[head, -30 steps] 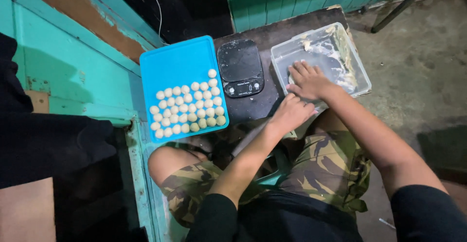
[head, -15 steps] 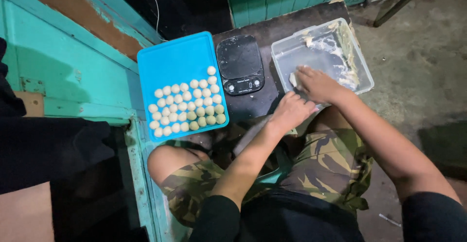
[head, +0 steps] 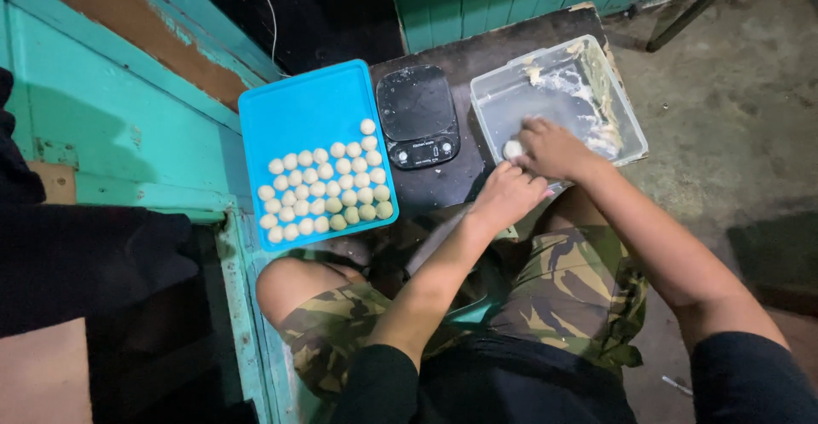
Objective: Shaping small pieces of dough into balls by rolling them between palms and placing them on a tray.
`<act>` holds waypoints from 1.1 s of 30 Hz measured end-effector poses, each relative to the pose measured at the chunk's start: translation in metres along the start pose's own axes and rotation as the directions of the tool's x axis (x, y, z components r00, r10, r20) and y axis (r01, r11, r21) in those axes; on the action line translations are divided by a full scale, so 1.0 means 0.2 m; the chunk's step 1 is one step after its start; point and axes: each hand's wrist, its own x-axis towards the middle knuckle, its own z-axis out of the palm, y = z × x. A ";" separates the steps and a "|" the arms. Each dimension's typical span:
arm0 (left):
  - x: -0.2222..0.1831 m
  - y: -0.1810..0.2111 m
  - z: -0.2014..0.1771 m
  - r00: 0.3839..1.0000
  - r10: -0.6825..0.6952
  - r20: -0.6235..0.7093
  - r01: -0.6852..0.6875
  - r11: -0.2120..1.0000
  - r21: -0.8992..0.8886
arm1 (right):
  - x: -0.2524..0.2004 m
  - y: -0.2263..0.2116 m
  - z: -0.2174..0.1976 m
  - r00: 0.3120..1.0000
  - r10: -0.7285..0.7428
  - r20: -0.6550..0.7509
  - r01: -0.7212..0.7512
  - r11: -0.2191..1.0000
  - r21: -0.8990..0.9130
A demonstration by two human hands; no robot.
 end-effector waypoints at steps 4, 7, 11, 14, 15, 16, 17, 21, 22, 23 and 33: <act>-0.03 0.02 0.04 0.999 -0.042 -0.003 0.042 0.999 0.017 | 0.02 0.04 -0.06 0.988 0.006 0.155 -0.028 0.990 0.142; -0.02 0.02 0.00 0.995 -0.073 0.065 0.074 0.997 -0.015 | 0.04 0.08 -0.18 0.998 0.065 0.018 -0.067 0.978 0.197; -0.02 0.03 0.00 0.992 -0.093 0.081 0.095 0.995 -0.023 | 0.08 0.05 -0.21 0.884 0.022 -0.467 0.039 0.992 0.121; -0.02 0.02 0.01 0.993 -0.086 0.082 0.087 0.996 -0.007 | 0.00 -0.04 -0.09 0.983 -0.170 -0.065 0.168 0.985 -0.030; -0.02 0.03 0.01 0.993 -0.084 0.082 0.085 0.996 -0.006 | 0.00 -0.04 -0.10 0.983 -0.170 -0.067 0.168 0.985 -0.031; -0.02 0.03 0.01 0.994 -0.087 0.067 0.088 0.996 -0.012 | -0.01 -0.03 -0.11 0.994 -0.103 -0.044 0.107 0.990 0.094; -0.01 0.03 0.01 0.995 -0.090 0.052 0.091 0.996 -0.019 | -0.01 -0.02 -0.12 0.999 -0.038 -0.012 0.040 0.976 0.216; 0.00 0.03 -0.02 0.995 -0.084 0.061 0.087 0.995 -0.040 | 0.03 0.18 -0.14 0.964 0.141 -0.224 -0.111 0.984 0.142; 0.01 0.02 -0.03 0.996 -0.069 0.049 0.071 0.997 -0.029 | 0.08 0.19 -0.13 0.960 0.078 -0.270 -0.071 0.997 0.037; 0.01 0.02 -0.04 0.998 -0.054 0.036 0.055 0.998 -0.017 | 0.12 0.21 -0.13 0.951 0.012 -0.308 -0.035 0.997 -0.071; -0.01 0.01 0.03 0.998 -0.022 0.055 0.023 0.999 -0.030 | -0.08 -0.10 -0.17 0.997 -0.028 0.070 0.026 0.999 0.019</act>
